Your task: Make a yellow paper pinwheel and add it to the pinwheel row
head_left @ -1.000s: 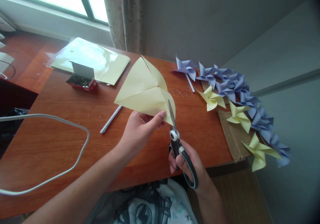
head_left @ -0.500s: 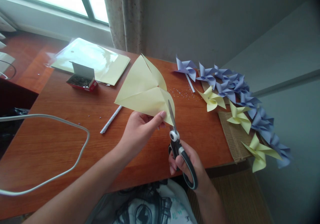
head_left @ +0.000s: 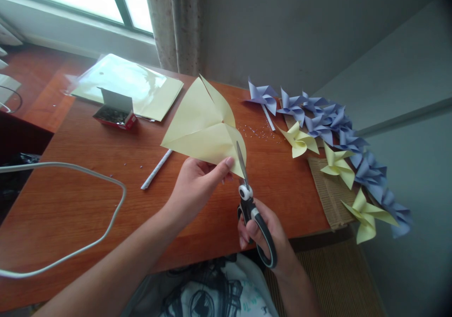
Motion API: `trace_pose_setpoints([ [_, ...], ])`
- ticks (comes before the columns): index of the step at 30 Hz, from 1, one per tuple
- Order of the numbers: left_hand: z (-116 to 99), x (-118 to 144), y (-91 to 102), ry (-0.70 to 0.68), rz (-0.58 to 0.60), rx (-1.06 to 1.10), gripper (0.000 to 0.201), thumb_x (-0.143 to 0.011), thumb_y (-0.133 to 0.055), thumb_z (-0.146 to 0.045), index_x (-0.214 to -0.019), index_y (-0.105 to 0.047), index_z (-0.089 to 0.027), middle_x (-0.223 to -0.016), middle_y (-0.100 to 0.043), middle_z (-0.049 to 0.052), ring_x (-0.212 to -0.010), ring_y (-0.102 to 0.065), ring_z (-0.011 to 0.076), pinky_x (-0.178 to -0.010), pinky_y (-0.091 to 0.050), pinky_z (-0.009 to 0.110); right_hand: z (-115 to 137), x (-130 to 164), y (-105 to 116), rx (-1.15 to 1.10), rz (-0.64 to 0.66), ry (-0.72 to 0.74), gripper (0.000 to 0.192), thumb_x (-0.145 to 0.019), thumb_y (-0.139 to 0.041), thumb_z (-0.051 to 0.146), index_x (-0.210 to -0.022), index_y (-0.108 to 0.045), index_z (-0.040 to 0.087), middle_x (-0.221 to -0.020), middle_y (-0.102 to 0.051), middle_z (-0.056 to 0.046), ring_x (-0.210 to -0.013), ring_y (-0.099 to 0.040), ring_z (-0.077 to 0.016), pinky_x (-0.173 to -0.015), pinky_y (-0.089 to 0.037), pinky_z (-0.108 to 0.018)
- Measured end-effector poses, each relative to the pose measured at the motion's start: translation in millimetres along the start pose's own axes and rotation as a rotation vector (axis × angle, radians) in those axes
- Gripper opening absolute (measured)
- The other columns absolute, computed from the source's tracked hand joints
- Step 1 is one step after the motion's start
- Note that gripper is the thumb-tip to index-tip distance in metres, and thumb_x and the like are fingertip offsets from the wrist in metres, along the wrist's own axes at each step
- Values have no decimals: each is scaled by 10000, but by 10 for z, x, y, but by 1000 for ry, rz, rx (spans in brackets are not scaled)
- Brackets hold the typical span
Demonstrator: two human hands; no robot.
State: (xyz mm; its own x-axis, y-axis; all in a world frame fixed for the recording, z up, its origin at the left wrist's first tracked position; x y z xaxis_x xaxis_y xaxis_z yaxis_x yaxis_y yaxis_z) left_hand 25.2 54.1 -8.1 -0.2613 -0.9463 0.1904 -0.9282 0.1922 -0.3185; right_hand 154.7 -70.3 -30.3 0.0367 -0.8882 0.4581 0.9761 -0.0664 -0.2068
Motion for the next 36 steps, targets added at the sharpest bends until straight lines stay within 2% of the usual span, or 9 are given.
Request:
trace_pose_setpoints([
  [22,8,-1,-2,20,10,28,238,-812,-793,-349,-730,-711,-141,-647,-684,20,-614,-596,125,-586,-451,214,-29,4,11,2,2,-16,508,-779,-768,622,-855,-490,203,-593,-511,62,-469,-507,-81,-467,-416,-194],
  [29,15,-1,2,33,20,45,236,-804,-793,-355,-744,-721,-139,-677,-695,31,-623,-599,133,-593,-458,227,-57,-1,30,17,9,-4,480,-799,-763,596,-868,-495,203,-596,-518,65,-463,-512,-80,-454,-409,-194],
  [36,28,2,48,49,-11,104,215,-775,-808,-330,-800,-730,-131,-744,-713,47,-660,-618,157,-615,-490,257,-81,7,55,23,-22,-19,494,-750,-814,576,-857,-513,199,-615,-532,64,-469,-533,-82,-441,-371,-185],
])
Point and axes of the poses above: each hand's wrist, its own x-axis away from the middle knuckle, its own y-axis out of the back of the hand, z = x × y, the point moved 6 cm from there along -x, towards the middle knuckle
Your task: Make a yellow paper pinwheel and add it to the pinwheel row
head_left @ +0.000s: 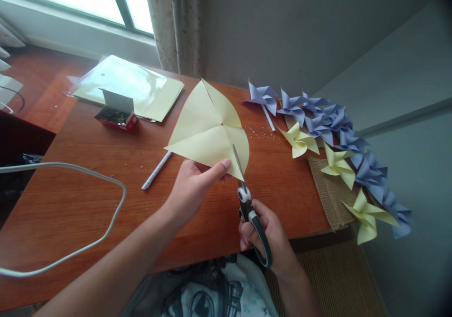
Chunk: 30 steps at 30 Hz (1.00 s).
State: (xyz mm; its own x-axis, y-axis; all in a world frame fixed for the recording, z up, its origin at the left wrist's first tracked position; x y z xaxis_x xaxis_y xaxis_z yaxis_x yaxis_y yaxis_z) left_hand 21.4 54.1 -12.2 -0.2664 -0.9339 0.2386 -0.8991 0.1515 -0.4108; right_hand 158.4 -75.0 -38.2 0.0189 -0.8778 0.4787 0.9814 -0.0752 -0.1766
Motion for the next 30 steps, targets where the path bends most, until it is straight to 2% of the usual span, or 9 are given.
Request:
trace_pose_setpoints([
  [4,-56,-20,12,-39,-27,98,216,-801,-786,-321,-916,-725,-149,-898,-725,44,-726,-627,147,-595,-489,232,-16,7,5,4,1,-17,484,-755,-817,563,-861,-521,195,-628,-536,64,-482,-536,-77,-453,-374,-181],
  [8,-77,-34,15,-44,-51,90,263,-793,-789,-332,-975,-721,-153,-1068,-735,76,-813,-656,168,-615,-487,229,-32,3,-4,-3,23,-24,502,-743,-826,568,-862,-511,196,-644,-539,60,-494,-538,-76,-471,-386,-186],
  [13,-48,-27,18,-53,-47,51,299,-785,-799,-345,-995,-725,-147,-1000,-747,80,-793,-665,177,-645,-498,249,32,9,-60,-45,75,7,557,-729,-788,653,-918,-526,198,-653,-534,35,-534,-522,-106,-503,-415,-221],
  [17,-37,-13,5,-71,-22,-13,270,-806,-785,-360,-958,-731,-144,-985,-749,77,-813,-674,189,-673,-517,257,66,10,-70,-79,60,4,598,-701,-786,685,-974,-547,209,-634,-529,31,-527,-514,-123,-507,-418,-241],
  [20,-55,1,-23,-94,-3,-52,246,-817,-779,-350,-955,-735,-152,-1002,-759,79,-924,-696,224,-798,-555,286,73,-2,-68,-78,61,14,583,-708,-782,682,-962,-553,210,-624,-536,25,-531,-516,-131,-514,-408,-248],
  [24,-70,17,-59,-109,19,-71,187,-824,-776,-335,-902,-734,-170,-1074,-766,79,-1084,-690,249,-965,-534,307,102,-19,-66,-61,65,43,537,-738,-760,679,-894,-539,215,-628,-548,14,-551,-527,-140,-540,-409,-261],
  [30,-39,26,-75,-93,42,-91,251,-825,-782,-333,-993,-733,-153,-1141,-764,93,-1100,-695,249,-936,-543,287,144,-30,-62,-24,60,63,537,-748,-742,692,-882,-525,219,-665,-531,14,-569,-535,-146,-562,-404,-272],
])
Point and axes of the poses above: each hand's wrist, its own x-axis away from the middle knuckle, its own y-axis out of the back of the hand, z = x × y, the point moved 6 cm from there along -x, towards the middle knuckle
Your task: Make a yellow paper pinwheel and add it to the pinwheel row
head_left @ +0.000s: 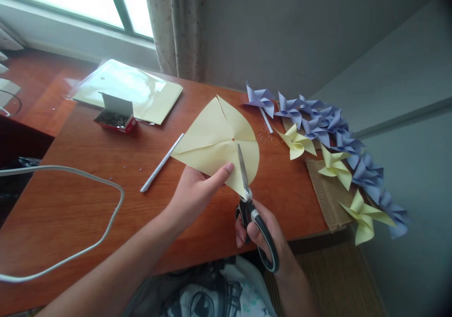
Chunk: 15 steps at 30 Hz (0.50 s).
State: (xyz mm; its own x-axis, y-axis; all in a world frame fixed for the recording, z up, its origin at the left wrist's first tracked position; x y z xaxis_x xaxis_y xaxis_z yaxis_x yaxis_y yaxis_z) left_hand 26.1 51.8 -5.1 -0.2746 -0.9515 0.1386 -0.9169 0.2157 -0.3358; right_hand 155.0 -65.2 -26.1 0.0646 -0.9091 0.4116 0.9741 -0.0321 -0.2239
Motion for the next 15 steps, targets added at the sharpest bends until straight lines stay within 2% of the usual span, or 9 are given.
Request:
trace_pose_setpoints([
  [10,-24,-3,-28,-19,37,-4,440,-818,-791,-301,-1218,-700,-142,-1144,-775,104,-1116,-701,272,-950,-546,311,0,-15,7,-21,24,17,503,-785,-742,643,-931,-540,206,-674,-548,17,-572,-548,-133,-570,-426,-258],
  [15,-52,4,-43,-39,31,-19,435,-851,-759,-322,-1248,-692,-156,-1140,-778,96,-1110,-706,260,-952,-546,304,-22,-20,4,-16,18,30,492,-794,-731,647,-920,-546,208,-669,-551,15,-571,-547,-138,-576,-424,-266],
])
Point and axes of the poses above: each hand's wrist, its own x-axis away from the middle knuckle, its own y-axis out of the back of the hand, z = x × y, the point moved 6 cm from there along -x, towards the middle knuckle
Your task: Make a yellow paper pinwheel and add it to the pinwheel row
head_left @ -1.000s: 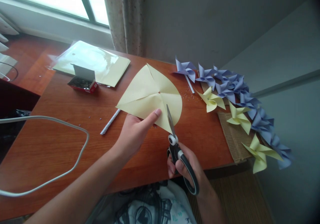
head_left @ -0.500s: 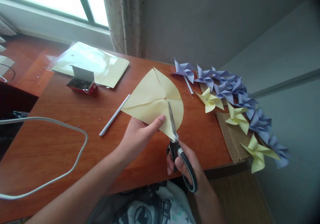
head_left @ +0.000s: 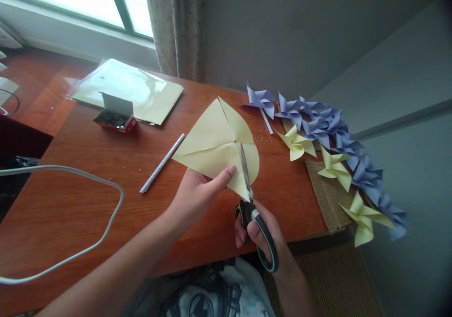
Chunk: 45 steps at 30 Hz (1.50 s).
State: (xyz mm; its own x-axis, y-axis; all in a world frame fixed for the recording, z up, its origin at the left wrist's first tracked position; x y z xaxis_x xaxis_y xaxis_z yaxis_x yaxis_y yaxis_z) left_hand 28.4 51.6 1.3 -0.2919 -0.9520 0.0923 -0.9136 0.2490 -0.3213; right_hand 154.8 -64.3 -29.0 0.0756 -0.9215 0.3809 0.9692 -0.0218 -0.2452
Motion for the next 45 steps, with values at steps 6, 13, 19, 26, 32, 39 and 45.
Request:
trace_pose_setpoints([
  [6,-23,4,-14,-6,9,9,398,-858,-752,-327,-1212,-710,-151,-1160,-772,100,-1100,-711,266,-944,-551,310,-8,5,-3,8,-22,-3,490,-796,-732,646,-897,-548,203,-669,-539,22,-567,-541,-128,-571,-424,-257],
  [13,-24,11,-16,-3,14,2,330,-880,-728,-349,-1139,-738,-144,-1140,-776,100,-1065,-721,242,-919,-559,281,-16,6,-15,1,-40,-9,502,-779,-751,641,-890,-541,199,-644,-536,30,-551,-541,-119,-556,-428,-240],
  [19,-35,11,-20,-4,15,-3,343,-885,-719,-364,-1141,-740,-137,-1132,-777,108,-1059,-723,256,-916,-571,310,-42,8,-7,-23,-59,-23,509,-749,-789,623,-880,-546,195,-628,-550,37,-538,-549,-104,-555,-434,-219],
  [26,-29,7,-20,-2,9,5,361,-860,-747,-362,-1149,-742,-146,-1123,-782,108,-1048,-727,258,-920,-569,307,-43,14,-5,-20,-72,-34,510,-737,-803,616,-863,-540,197,-613,-549,43,-521,-542,-96,-539,-429,-208],
  [32,-31,9,-16,9,-1,1,360,-852,-754,-367,-1127,-748,-135,-1113,-783,112,-1035,-729,268,-905,-580,329,-21,18,-18,-8,-96,-32,515,-764,-773,635,-862,-533,190,-597,-549,40,-502,-529,-97,-510,-418,-210],
  [39,-46,7,-20,2,-2,-18,335,-865,-738,-381,-1092,-751,-135,-1123,-780,114,-1045,-725,265,-912,-576,325,-15,26,-28,-22,-92,-46,507,-778,-770,620,-869,-520,188,-593,-544,44,-503,-525,-93,-515,-426,-210],
  [45,-34,17,-1,20,-28,-14,315,-845,-754,-380,-1047,-759,-139,-1115,-783,114,-1028,-731,272,-904,-577,332,-13,26,-34,-16,-100,-51,515,-763,-773,636,-862,-523,197,-588,-533,46,-495,-520,-103,-504,-413,-224],
])
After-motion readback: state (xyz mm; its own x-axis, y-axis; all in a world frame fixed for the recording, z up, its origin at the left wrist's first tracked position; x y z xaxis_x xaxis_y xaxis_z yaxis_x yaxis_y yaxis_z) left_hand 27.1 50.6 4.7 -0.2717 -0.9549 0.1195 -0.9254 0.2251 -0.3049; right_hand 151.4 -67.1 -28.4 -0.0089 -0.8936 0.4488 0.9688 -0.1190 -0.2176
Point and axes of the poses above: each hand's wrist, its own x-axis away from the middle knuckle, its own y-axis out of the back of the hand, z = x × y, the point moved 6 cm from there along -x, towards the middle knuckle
